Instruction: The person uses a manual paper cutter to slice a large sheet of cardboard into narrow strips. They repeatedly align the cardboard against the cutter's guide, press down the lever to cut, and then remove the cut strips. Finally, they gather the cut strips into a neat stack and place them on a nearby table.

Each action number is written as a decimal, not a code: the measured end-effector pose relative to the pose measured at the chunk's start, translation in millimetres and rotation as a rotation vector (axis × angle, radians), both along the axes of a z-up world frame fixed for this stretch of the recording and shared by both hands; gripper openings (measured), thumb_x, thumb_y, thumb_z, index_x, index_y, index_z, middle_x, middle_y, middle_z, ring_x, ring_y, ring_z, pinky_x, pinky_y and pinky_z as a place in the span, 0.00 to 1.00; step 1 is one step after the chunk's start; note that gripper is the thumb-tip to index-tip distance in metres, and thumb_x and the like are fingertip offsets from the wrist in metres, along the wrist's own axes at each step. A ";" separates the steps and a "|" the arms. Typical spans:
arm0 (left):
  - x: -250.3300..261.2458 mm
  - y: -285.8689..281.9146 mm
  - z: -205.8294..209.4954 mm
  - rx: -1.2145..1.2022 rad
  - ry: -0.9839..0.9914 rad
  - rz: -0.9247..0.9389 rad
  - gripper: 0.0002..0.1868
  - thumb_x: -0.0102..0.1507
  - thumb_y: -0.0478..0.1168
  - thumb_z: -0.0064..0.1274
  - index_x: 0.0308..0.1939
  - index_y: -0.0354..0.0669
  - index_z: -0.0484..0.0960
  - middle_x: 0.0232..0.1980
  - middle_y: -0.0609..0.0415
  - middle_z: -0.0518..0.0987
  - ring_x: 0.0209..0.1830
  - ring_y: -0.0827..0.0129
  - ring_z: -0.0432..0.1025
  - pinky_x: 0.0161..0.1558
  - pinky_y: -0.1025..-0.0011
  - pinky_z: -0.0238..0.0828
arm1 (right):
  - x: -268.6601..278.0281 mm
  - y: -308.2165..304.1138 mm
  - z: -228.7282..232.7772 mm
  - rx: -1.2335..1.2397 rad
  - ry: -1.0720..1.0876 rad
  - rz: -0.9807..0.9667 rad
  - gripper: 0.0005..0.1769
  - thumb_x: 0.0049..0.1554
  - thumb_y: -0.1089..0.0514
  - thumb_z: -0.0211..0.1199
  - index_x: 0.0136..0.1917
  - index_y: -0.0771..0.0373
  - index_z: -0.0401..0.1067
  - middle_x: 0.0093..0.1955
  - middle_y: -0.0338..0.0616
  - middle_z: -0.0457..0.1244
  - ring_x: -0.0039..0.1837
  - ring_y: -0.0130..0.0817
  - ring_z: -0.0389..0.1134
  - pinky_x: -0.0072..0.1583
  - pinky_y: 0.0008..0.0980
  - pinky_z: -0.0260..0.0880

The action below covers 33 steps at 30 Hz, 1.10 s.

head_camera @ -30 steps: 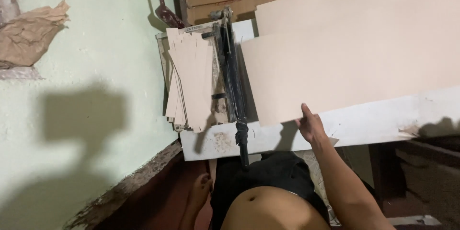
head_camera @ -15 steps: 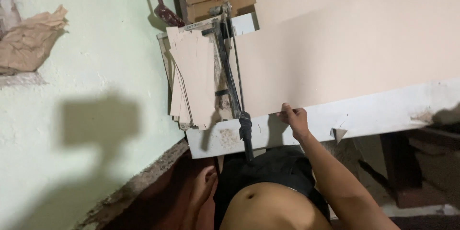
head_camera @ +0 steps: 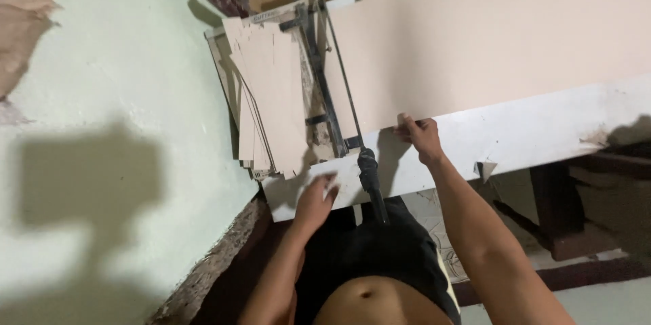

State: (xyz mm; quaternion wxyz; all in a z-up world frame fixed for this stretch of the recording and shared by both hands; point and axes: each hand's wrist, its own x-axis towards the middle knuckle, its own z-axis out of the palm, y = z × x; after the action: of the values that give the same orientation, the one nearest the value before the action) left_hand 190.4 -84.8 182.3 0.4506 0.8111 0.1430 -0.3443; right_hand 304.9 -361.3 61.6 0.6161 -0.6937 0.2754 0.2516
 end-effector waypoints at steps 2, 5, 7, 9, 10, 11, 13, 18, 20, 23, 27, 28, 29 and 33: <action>35.6 -10.2 10.2 0.051 -0.076 -0.018 0.23 0.73 0.46 0.44 0.68 0.38 0.72 0.64 0.38 0.75 0.66 0.46 0.70 0.62 0.48 0.70 | 5.5 -3.0 -3.5 -0.001 0.018 0.027 0.21 0.69 0.50 0.59 0.54 0.75 0.74 0.49 0.61 0.69 0.55 0.50 0.73 0.59 0.50 0.74; 94.4 -16.4 7.5 0.170 -0.146 -0.087 0.22 0.73 0.44 0.44 0.70 0.40 0.70 0.67 0.38 0.71 0.69 0.44 0.63 0.65 0.45 0.62 | 10.2 -2.1 4.0 -0.012 0.029 0.045 0.21 0.70 0.50 0.59 0.53 0.74 0.75 0.49 0.59 0.69 0.55 0.49 0.73 0.60 0.50 0.74; 126.6 -21.9 -2.4 0.229 -0.118 -0.124 0.23 0.73 0.43 0.44 0.72 0.43 0.68 0.71 0.38 0.66 0.73 0.43 0.58 0.68 0.44 0.55 | 7.4 -5.7 3.8 -0.031 0.042 0.052 0.21 0.70 0.49 0.59 0.53 0.73 0.75 0.48 0.58 0.69 0.56 0.49 0.73 0.61 0.50 0.74; 158.7 -25.6 -9.9 0.451 -0.138 -0.232 0.29 0.72 0.42 0.45 0.78 0.51 0.61 0.80 0.39 0.54 0.83 0.42 0.40 0.77 0.39 0.35 | 8.3 -8.3 -6.1 0.011 0.022 0.046 0.21 0.68 0.48 0.61 0.57 0.71 0.74 0.48 0.55 0.69 0.54 0.47 0.73 0.60 0.51 0.75; 166.6 -24.5 -20.4 0.448 -0.131 -0.234 0.29 0.72 0.42 0.45 0.78 0.51 0.61 0.80 0.39 0.54 0.83 0.42 0.40 0.77 0.39 0.35 | 8.6 -9.3 -7.9 0.009 0.029 0.045 0.21 0.68 0.48 0.61 0.57 0.71 0.74 0.48 0.55 0.69 0.54 0.47 0.73 0.60 0.51 0.75; 174.1 -23.3 -30.5 0.498 -0.146 -0.297 0.36 0.69 0.46 0.52 0.80 0.54 0.56 0.80 0.37 0.53 0.83 0.40 0.39 0.76 0.36 0.29 | 8.5 -10.0 -9.2 0.014 0.019 0.068 0.21 0.69 0.48 0.59 0.57 0.71 0.74 0.48 0.54 0.69 0.54 0.46 0.73 0.59 0.50 0.75; 183.1 -22.8 -51.6 0.549 -0.149 -0.364 0.45 0.66 0.50 0.59 0.82 0.57 0.51 0.81 0.34 0.52 0.83 0.38 0.38 0.75 0.33 0.23 | 6.3 -7.7 -10.5 0.023 0.020 0.090 0.21 0.70 0.49 0.57 0.57 0.72 0.73 0.48 0.53 0.69 0.54 0.45 0.73 0.59 0.49 0.75; 189.2 -31.5 -83.6 0.670 -0.042 -0.521 0.63 0.57 0.55 0.68 0.83 0.51 0.38 0.82 0.26 0.40 0.83 0.37 0.35 0.73 0.29 0.21 | 7.1 -3.2 -12.0 -0.007 0.044 0.030 0.21 0.70 0.47 0.58 0.55 0.71 0.74 0.45 0.52 0.70 0.52 0.45 0.74 0.58 0.52 0.75; 191.7 -33.3 -92.4 0.666 -0.012 -0.518 0.64 0.56 0.52 0.69 0.82 0.51 0.36 0.82 0.27 0.37 0.83 0.37 0.33 0.72 0.27 0.20 | 10.9 -5.0 -10.7 -0.043 0.073 0.050 0.25 0.70 0.44 0.58 0.55 0.73 0.74 0.47 0.55 0.71 0.53 0.48 0.74 0.57 0.55 0.74; 191.9 -33.2 -93.0 0.681 0.035 -0.515 0.66 0.55 0.49 0.70 0.82 0.50 0.34 0.82 0.28 0.33 0.83 0.37 0.31 0.71 0.25 0.20 | 13.2 -9.4 -13.0 -0.201 0.155 0.230 0.30 0.69 0.38 0.57 0.49 0.70 0.77 0.42 0.56 0.71 0.48 0.50 0.75 0.53 0.55 0.75; 190.8 -32.2 -92.0 0.656 0.012 -0.510 0.66 0.56 0.47 0.69 0.82 0.48 0.33 0.82 0.28 0.33 0.83 0.36 0.31 0.70 0.24 0.19 | 7.7 20.9 50.5 -0.616 0.179 0.718 0.36 0.70 0.29 0.38 0.49 0.56 0.76 0.37 0.44 0.73 0.48 0.55 0.76 0.54 0.55 0.73; 192.9 -30.6 -93.0 0.654 0.004 -0.513 0.66 0.56 0.47 0.69 0.82 0.48 0.33 0.82 0.28 0.33 0.83 0.36 0.31 0.70 0.24 0.19 | 20.9 46.3 116.4 -0.621 0.176 0.711 0.36 0.70 0.29 0.38 0.49 0.56 0.76 0.37 0.44 0.73 0.48 0.55 0.76 0.54 0.55 0.73; 194.6 -29.5 -94.8 0.649 0.003 -0.510 0.65 0.56 0.48 0.69 0.82 0.48 0.34 0.82 0.28 0.34 0.83 0.36 0.30 0.70 0.24 0.19 | 23.0 69.4 183.4 -0.539 0.169 0.739 0.31 0.64 0.30 0.40 0.66 0.51 0.61 0.43 0.52 0.73 0.52 0.61 0.74 0.58 0.60 0.71; 190.4 -31.1 -99.5 0.690 0.015 -0.551 0.65 0.56 0.50 0.68 0.82 0.48 0.33 0.81 0.28 0.33 0.82 0.36 0.31 0.70 0.24 0.21 | -17.0 100.9 242.7 -0.510 0.308 0.995 0.58 0.57 0.26 0.52 0.86 0.53 0.32 0.42 0.65 0.71 0.47 0.62 0.76 0.50 0.52 0.79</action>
State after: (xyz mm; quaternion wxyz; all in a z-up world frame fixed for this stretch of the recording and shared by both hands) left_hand 380.8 -115.9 82.8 0.0438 0.9193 0.0311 -0.3898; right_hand 287.9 -260.3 304.4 0.1899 -0.8217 0.0547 0.5345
